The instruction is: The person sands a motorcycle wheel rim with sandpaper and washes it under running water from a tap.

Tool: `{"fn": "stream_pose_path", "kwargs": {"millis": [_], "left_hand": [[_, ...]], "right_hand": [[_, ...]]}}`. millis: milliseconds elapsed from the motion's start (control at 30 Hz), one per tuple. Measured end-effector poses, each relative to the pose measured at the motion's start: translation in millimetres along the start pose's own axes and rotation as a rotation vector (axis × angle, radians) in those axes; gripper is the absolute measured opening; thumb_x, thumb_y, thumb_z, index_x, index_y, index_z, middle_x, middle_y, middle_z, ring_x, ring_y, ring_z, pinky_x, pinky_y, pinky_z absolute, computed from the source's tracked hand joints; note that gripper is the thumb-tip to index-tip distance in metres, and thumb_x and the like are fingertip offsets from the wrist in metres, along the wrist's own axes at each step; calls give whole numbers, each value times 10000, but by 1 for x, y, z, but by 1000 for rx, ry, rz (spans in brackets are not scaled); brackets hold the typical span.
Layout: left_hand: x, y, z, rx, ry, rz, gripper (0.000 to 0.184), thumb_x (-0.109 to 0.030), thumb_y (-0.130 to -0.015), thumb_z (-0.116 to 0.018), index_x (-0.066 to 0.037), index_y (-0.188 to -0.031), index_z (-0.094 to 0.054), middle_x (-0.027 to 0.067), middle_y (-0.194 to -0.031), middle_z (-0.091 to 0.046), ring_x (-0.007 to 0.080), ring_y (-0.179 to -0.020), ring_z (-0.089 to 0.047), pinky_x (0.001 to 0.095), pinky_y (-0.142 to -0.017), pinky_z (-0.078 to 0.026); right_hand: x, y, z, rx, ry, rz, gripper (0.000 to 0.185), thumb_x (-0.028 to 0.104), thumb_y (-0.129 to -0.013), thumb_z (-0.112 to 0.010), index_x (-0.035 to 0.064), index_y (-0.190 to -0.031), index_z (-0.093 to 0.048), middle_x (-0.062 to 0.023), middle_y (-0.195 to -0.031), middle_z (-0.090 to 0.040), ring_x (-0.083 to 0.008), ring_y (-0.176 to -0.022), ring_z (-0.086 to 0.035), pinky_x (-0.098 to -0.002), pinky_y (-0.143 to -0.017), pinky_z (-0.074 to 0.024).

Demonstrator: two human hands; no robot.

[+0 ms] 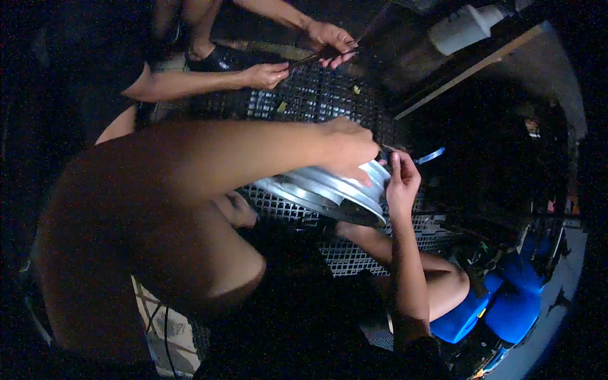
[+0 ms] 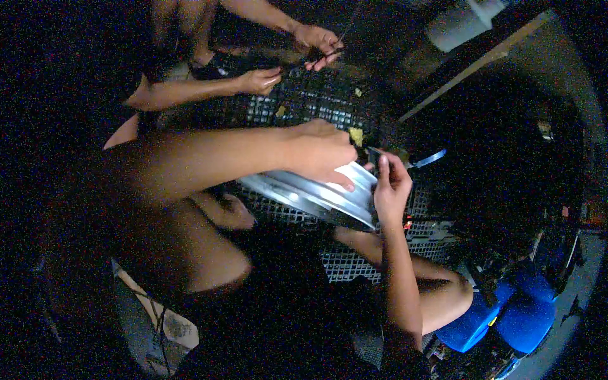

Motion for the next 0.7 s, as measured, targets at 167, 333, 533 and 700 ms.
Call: {"fn": "stream_pose_path", "kwargs": {"millis": [167,333,533,700], "left_hand": [[15,10,-27,-223,136,12,676,-614,-915,-629,53,-835,-707,292,-829,-693,466,-797,-709,529,-722,-585],[23,29,-35,-205,237,294,659,-566,-916,-661,90,-874,-711,308,-832,-691,464,-811,-714,514,-751,-584],[65,42,-33,-486,392,379,683,-616,-853,-709,59,-753,-724,250,-657,-666,355,-616,-703,485,-621,-538],[80,47,-23,-387,328,540,626,-590,-853,-716,31,-777,-743,185,-668,-696,291,-613,-704,427,-608,-535]], "right_hand": [[4,-31,-6,68,1,48,232,159,-1072,-546,-2,-1180,-673,-58,-895,-731,-91,-801,-638,-234,-730,-489],[61,5,28,-340,-185,169,160,161,-1057,-582,16,-1123,-572,-153,-928,-730,-115,-648,-609,-245,-619,-507],[59,89,12,-383,-81,17,70,103,-1000,-654,40,-998,-624,-25,-785,-612,-64,-574,-503,-229,-553,-472],[6,98,-57,95,-471,-466,123,122,-971,-689,20,-1005,-629,-49,-800,-681,-109,-582,-606,-264,-527,-497]]}}
Point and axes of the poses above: each hand's wrist, its own y-axis away from the middle knuckle, its own z-axis out of the back of the hand, x = y × z, the point moved 3 cm from there along -y, towards the middle knuckle
